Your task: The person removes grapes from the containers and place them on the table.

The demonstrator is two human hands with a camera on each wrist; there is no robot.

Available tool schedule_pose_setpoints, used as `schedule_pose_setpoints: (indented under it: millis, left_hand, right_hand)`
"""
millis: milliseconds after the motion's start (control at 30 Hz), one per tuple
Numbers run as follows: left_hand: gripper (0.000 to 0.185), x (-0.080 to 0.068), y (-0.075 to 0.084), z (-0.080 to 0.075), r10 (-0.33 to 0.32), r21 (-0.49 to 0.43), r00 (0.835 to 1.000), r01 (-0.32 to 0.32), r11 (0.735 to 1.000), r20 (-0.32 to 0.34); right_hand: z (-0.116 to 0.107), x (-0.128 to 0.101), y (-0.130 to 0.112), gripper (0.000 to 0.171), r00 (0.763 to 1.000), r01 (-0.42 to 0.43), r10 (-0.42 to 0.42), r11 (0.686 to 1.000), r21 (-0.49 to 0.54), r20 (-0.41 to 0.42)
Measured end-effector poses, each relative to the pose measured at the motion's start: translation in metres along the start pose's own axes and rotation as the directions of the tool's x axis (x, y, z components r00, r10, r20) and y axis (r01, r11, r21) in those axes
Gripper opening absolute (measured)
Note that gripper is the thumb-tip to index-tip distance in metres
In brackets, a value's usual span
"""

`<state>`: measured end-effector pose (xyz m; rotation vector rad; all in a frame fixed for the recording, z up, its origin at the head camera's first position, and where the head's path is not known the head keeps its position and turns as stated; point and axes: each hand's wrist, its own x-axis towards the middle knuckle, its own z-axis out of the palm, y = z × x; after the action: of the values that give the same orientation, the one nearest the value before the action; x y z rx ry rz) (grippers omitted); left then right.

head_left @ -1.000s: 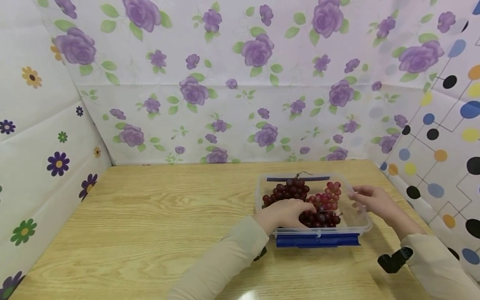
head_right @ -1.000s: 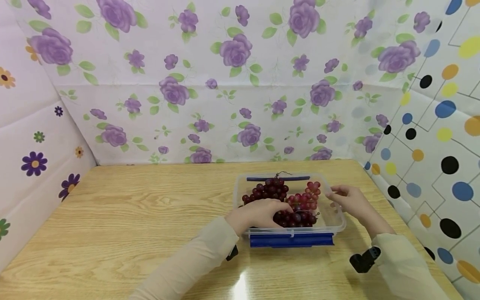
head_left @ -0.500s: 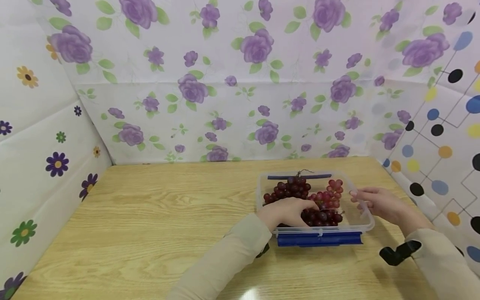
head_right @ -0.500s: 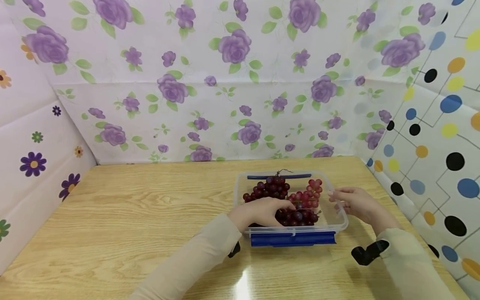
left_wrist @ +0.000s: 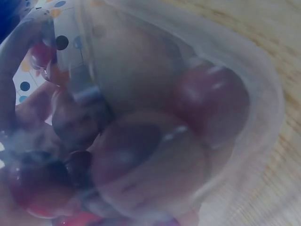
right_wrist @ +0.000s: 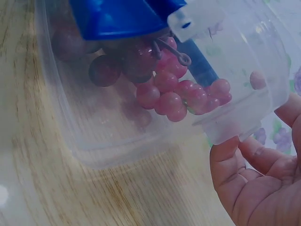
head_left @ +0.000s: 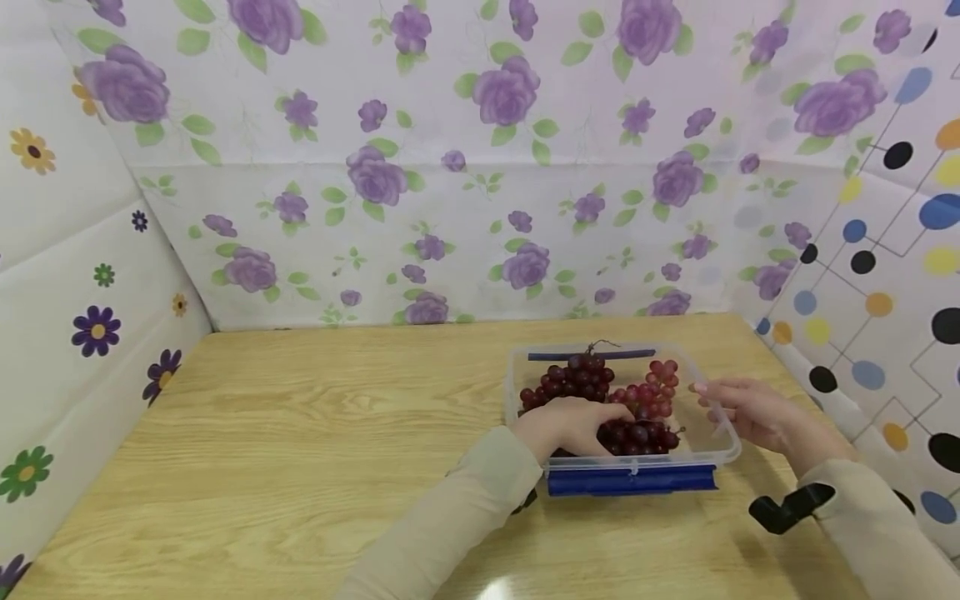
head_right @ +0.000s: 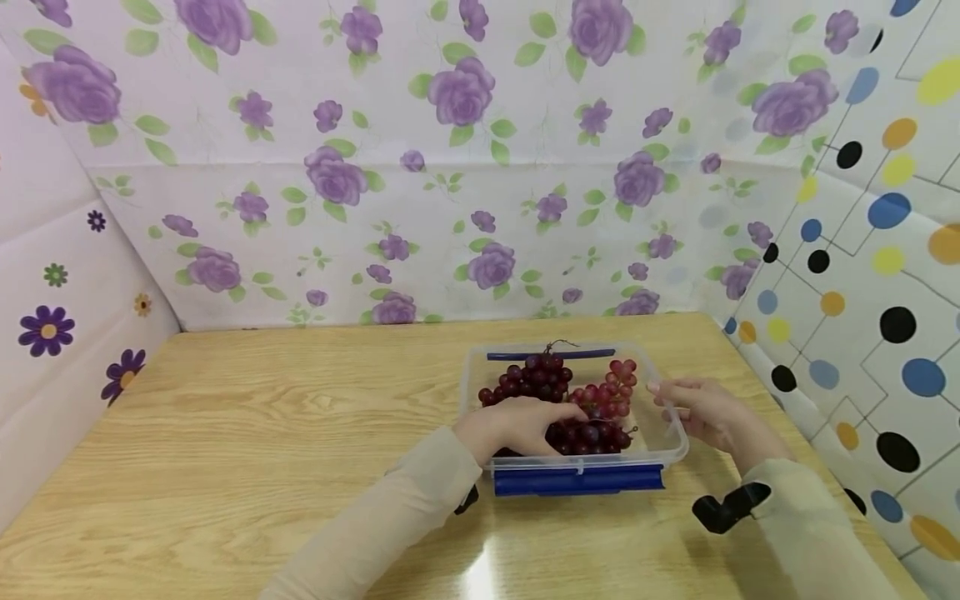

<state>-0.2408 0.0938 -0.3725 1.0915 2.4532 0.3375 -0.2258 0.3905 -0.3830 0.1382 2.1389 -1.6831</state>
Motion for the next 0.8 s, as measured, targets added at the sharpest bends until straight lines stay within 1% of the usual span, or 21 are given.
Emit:
schedule_pose_setpoints:
  millis: [100, 167, 300, 367, 433, 700, 800]
  left_hand:
    - [0.065, -0.0008, -0.0004, 0.0003, 0.008, 0.008, 1.0, -0.008, 1.0, 0.0]
    - [0.065, -0.0009, -0.0006, 0.0004, 0.016, 0.007, 1.0, -0.016, 1.0, 0.0]
    - [0.062, -0.0015, -0.0014, 0.0008, 0.049, -0.073, 0.999, -0.047, 0.996, 0.014]
    - [0.062, -0.0016, -0.0017, 0.0013, 0.062, -0.124, 0.998, -0.059, 0.991, 0.02]
    - [0.061, -0.0019, -0.0018, 0.0019, 0.067, -0.155, 0.998, -0.064, 0.986, 0.019]
    - [0.059, 0.0009, -0.0025, 0.005, 0.061, -0.164, 0.998, -0.062, 0.984, -0.013]
    - [0.057, 0.0028, -0.0024, 0.0052, 0.067, -0.164, 0.997, -0.071, 0.984, -0.03]
  right_hand:
    - [0.0015, 0.0003, 0.0026, 0.021, 1.0, 0.005, -0.005, 1.0, 0.021, -0.001]
    - [0.0022, 0.0003, 0.0036, 0.022, 1.0, 0.012, -0.012, 1.0, 0.024, -0.001]
    - [0.0036, 0.0002, 0.0031, 0.022, 1.0, 0.017, -0.017, 0.999, 0.028, -0.001]
    - [0.004, -0.0002, 0.0024, 0.019, 1.0, 0.017, -0.017, 0.999, 0.035, -0.003]
    - [0.0039, -0.0004, 0.0018, 0.018, 1.0, 0.019, -0.019, 0.999, 0.042, 0.001]
    - [0.0032, -0.0009, 0.0009, 0.017, 1.0, 0.016, -0.017, 0.998, 0.057, 0.01]
    - [0.003, -0.0014, 0.0014, 0.02, 1.0, 0.017, -0.018, 0.998, 0.06, 0.007]
